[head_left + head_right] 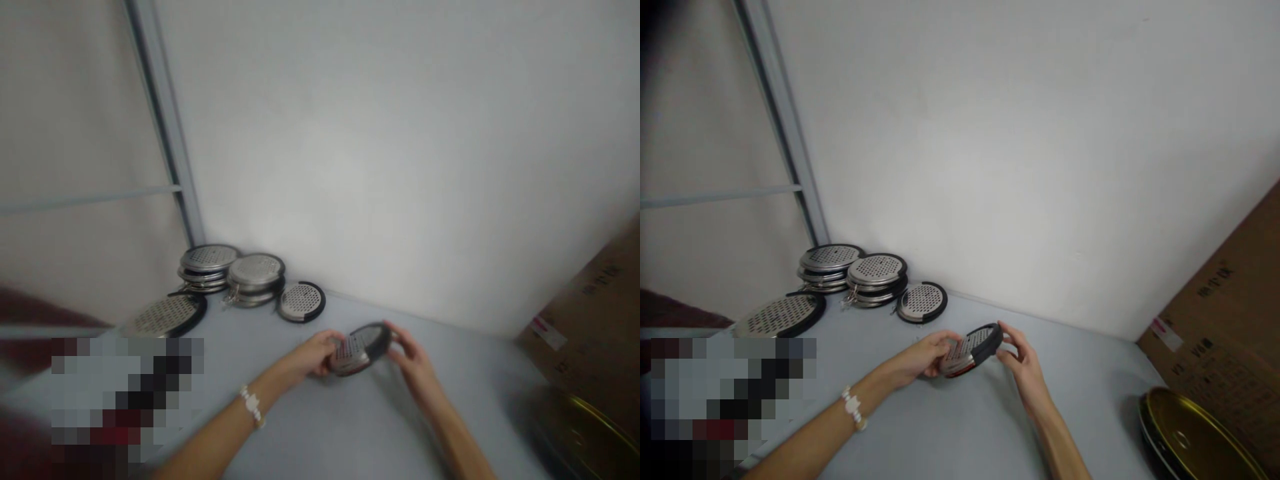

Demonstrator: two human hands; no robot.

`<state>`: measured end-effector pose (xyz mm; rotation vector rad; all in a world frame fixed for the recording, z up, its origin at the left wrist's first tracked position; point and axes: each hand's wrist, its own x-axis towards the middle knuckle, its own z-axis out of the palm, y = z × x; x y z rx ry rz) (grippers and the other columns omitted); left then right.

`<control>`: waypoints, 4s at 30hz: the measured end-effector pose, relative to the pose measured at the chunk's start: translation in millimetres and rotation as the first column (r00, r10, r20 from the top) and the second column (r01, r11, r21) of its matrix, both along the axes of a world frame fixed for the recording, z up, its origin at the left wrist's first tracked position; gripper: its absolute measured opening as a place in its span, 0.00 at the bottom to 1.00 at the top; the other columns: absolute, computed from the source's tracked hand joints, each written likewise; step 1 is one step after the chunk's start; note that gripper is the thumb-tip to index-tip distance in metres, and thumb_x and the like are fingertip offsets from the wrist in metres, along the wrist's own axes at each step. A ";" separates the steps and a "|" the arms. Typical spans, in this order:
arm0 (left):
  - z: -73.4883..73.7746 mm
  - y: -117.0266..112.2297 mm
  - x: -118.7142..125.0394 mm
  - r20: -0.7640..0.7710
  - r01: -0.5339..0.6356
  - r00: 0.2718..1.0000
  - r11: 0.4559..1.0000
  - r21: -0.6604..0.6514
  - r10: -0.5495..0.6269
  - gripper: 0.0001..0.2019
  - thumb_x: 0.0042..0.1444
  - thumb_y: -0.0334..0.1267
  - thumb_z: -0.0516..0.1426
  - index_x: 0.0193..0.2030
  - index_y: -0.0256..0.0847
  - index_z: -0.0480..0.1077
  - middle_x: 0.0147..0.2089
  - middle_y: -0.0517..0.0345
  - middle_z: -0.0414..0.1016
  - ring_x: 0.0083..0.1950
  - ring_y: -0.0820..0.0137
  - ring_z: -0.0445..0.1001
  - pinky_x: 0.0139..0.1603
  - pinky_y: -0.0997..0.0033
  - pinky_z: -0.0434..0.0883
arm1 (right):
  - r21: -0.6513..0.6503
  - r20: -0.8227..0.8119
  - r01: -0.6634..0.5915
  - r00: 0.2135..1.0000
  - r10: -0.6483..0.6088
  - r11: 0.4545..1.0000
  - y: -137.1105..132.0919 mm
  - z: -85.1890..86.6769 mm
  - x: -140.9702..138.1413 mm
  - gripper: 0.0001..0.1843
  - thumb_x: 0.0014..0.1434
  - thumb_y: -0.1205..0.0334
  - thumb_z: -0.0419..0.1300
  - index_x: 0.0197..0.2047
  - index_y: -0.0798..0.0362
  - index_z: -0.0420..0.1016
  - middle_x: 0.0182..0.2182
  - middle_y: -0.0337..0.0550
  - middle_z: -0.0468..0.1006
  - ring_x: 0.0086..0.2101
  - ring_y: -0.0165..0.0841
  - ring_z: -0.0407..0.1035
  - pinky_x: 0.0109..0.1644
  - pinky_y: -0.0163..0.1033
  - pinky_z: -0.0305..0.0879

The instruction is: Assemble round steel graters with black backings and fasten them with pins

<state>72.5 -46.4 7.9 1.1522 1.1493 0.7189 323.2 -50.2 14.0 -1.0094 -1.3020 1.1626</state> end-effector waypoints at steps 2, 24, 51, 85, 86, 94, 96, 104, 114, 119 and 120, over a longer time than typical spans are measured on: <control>5.9 -5.5 3.6 0.047 0.065 0.997 0.996 -0.058 -0.063 0.24 0.51 0.43 0.58 0.56 0.39 0.67 0.26 0.66 0.66 0.20 0.79 0.60 0.19 0.81 0.51 | 0.037 0.025 0.045 0.999 -0.046 0.998 -1.3 1.7 -2.6 0.28 0.49 0.52 0.71 0.54 0.45 0.78 0.56 0.45 0.76 0.57 0.47 0.67 0.58 0.49 0.66; 12.5 -20.0 10.2 -0.421 0.325 0.899 0.828 0.456 -0.121 0.37 0.42 0.41 0.68 0.62 0.43 0.65 0.36 0.63 0.73 0.32 0.72 0.70 0.32 0.75 0.63 | -0.239 -0.053 0.250 0.961 -0.270 0.938 23.6 -38.2 8.2 0.22 0.45 0.48 0.69 0.41 0.52 0.80 0.36 0.45 0.84 0.38 0.41 0.77 0.44 0.43 0.72; 48.5 -5.7 -51.8 -0.923 0.221 0.294 0.922 0.318 0.248 0.10 0.55 0.24 0.55 0.41 0.33 0.76 0.43 0.40 0.79 0.48 0.58 0.77 0.47 0.66 0.68 | 0.253 0.466 0.170 0.841 -0.273 0.953 24.9 -59.5 8.3 0.17 0.58 0.57 0.54 0.47 0.51 0.77 0.45 0.50 0.81 0.46 0.44 0.75 0.56 0.53 0.68; 24.1 -21.6 19.3 -0.112 0.071 0.993 0.873 0.483 -0.019 0.13 0.60 0.42 0.58 0.47 0.36 0.70 0.34 0.53 0.79 0.29 0.71 0.75 0.31 0.73 0.71 | 0.510 0.628 -0.233 0.759 -0.172 0.828 -30.1 -13.7 -37.4 0.16 0.69 0.58 0.52 0.53 0.45 0.78 0.45 0.46 0.83 0.43 0.41 0.78 0.50 0.48 0.73; 25.6 -19.4 15.1 -0.223 0.095 0.975 0.852 0.515 0.026 0.12 0.63 0.43 0.55 0.47 0.37 0.70 0.35 0.53 0.80 0.30 0.70 0.76 0.33 0.72 0.71 | 0.508 0.617 -0.215 0.767 -0.178 0.834 -28.9 -12.6 -35.6 0.16 0.69 0.57 0.52 0.52 0.45 0.79 0.44 0.46 0.84 0.42 0.41 0.78 0.49 0.48 0.73; 26.2 -2.0 -32.3 -0.913 0.210 0.210 0.896 0.392 0.350 0.14 0.67 0.31 0.46 0.48 0.33 0.72 0.48 0.37 0.77 0.49 0.55 0.77 0.47 0.62 0.71 | 0.481 0.534 -0.011 0.796 -0.284 0.877 -21.3 -7.9 -25.1 0.15 0.65 0.52 0.56 0.43 0.45 0.83 0.39 0.45 0.85 0.39 0.42 0.79 0.48 0.48 0.74; 27.8 -0.8 -39.2 -0.923 0.200 0.192 0.907 0.370 0.334 0.13 0.66 0.30 0.48 0.48 0.33 0.72 0.48 0.37 0.77 0.50 0.55 0.77 0.47 0.61 0.71 | 0.487 0.530 -0.017 0.800 -0.281 0.873 -21.0 -9.0 -25.1 0.14 0.65 0.54 0.57 0.44 0.45 0.83 0.39 0.45 0.85 0.39 0.42 0.79 0.48 0.48 0.74; 36.3 -0.8 -42.9 -0.935 0.234 0.205 0.913 0.334 0.290 0.13 0.66 0.31 0.48 0.46 0.35 0.74 0.47 0.40 0.79 0.48 0.57 0.78 0.45 0.63 0.70 | 0.499 0.532 -0.089 0.817 -0.223 0.862 -22.8 -8.4 -28.7 0.14 0.66 0.59 0.55 0.44 0.46 0.83 0.41 0.46 0.84 0.42 0.41 0.78 0.50 0.47 0.74; 29.9 -2.7 -35.0 -0.956 0.294 0.213 0.919 0.262 0.204 0.12 0.59 0.28 0.53 0.45 0.31 0.76 0.44 0.37 0.79 0.47 0.55 0.79 0.45 0.64 0.70 | 0.540 0.509 -0.116 0.834 -0.214 0.834 -21.9 -10.9 -30.0 0.12 0.65 0.63 0.55 0.43 0.48 0.82 0.40 0.47 0.83 0.41 0.39 0.77 0.49 0.44 0.74; 34.6 -5.6 -34.9 -0.960 0.315 0.228 0.920 0.232 0.164 0.10 0.54 0.28 0.56 0.39 0.35 0.77 0.43 0.41 0.80 0.47 0.56 0.78 0.44 0.66 0.70 | 0.529 0.485 -0.159 0.863 -0.143 0.834 -24.9 -10.7 -36.6 0.12 0.64 0.67 0.55 0.40 0.49 0.81 0.38 0.46 0.83 0.40 0.37 0.77 0.47 0.41 0.73; 35.8 -6.2 -34.5 -0.960 0.315 0.230 0.921 0.230 0.161 0.10 0.53 0.27 0.56 0.39 0.35 0.77 0.43 0.42 0.80 0.47 0.56 0.78 0.43 0.66 0.69 | 0.515 0.476 -0.147 0.869 -0.139 0.845 -25.7 -10.0 -38.0 0.11 0.64 0.67 0.55 0.39 0.49 0.81 0.38 0.46 0.82 0.40 0.37 0.77 0.47 0.41 0.73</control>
